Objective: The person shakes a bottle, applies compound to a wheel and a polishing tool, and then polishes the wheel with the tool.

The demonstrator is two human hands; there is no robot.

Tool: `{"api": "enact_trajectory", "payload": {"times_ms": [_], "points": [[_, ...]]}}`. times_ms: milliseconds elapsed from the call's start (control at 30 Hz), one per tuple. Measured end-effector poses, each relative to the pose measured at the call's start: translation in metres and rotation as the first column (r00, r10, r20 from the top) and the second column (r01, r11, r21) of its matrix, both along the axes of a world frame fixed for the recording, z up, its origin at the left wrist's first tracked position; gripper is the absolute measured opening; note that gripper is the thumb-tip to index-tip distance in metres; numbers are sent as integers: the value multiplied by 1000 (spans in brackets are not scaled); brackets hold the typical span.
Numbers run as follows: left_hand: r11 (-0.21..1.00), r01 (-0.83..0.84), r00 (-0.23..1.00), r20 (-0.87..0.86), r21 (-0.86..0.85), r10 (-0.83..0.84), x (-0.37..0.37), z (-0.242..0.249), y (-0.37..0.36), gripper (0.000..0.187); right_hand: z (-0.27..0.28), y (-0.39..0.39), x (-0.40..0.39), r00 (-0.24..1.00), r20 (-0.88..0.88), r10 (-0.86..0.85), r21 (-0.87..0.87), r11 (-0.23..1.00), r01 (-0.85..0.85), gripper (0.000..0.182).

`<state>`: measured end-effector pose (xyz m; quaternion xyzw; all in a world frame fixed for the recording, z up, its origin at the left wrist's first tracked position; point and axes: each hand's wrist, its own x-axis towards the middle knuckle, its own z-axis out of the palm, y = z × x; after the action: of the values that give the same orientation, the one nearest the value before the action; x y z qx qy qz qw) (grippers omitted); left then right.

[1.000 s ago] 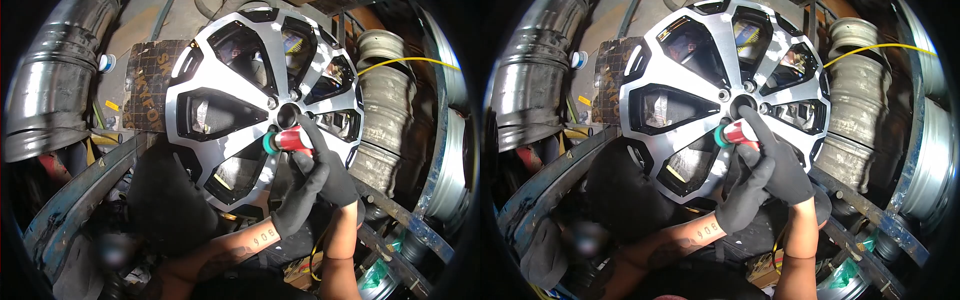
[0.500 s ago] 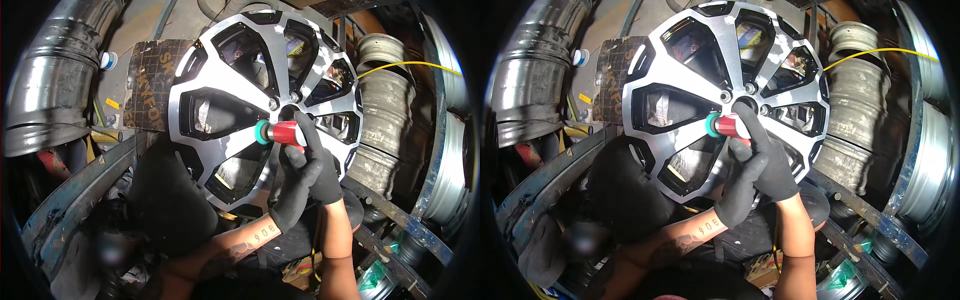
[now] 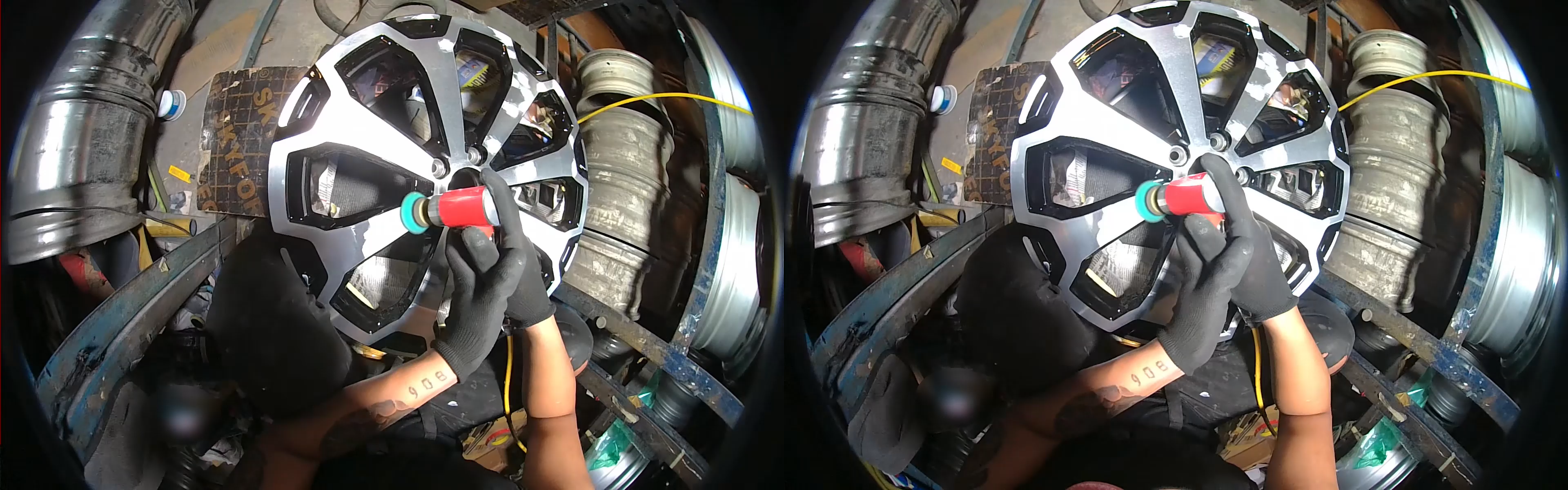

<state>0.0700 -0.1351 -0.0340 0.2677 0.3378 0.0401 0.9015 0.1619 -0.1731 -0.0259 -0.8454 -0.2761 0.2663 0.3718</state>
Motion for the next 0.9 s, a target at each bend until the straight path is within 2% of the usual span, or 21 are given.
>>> {"api": "enact_trajectory", "payload": {"times_ms": [133,167,267,367,467,567,733,833,900], "points": [[1000,10,1000,12,-8,-10,-7,-2,-3,74,23,7,-1,984,-172,35,-123,991,-57,71],[1000,13,1000,20,-23,-13,-8,-4,-4,78,25,8,0,983,-174,52,-137,988,-77,71],[989,-53,998,-23,-139,50,-9,1,-5,59,30,11,1,985,-149,86,-161,981,-110,70],[994,-96,995,3,-45,96,-5,1,-1,59,28,14,-1,985,-156,69,-167,981,-95,69],[969,-179,984,-15,-168,179,-5,9,-5,58,33,17,1,983,-125,131,-169,974,-152,70],[985,-96,993,47,-143,104,-10,-2,-4,59,33,17,-1,986,-84,146,-208,965,-160,71],[963,-44,990,115,-265,77,-11,-8,-8,57,47,23,3,968,-98,230,-300,921,-250,72],[974,-79,991,88,-212,100,-10,-3,-5,58,34,20,-4,992,-19,122,-257,958,-123,73],[976,-90,990,86,-198,109,-9,0,-3,59,41,22,-1,984,-81,157,-293,940,-174,73]]}}
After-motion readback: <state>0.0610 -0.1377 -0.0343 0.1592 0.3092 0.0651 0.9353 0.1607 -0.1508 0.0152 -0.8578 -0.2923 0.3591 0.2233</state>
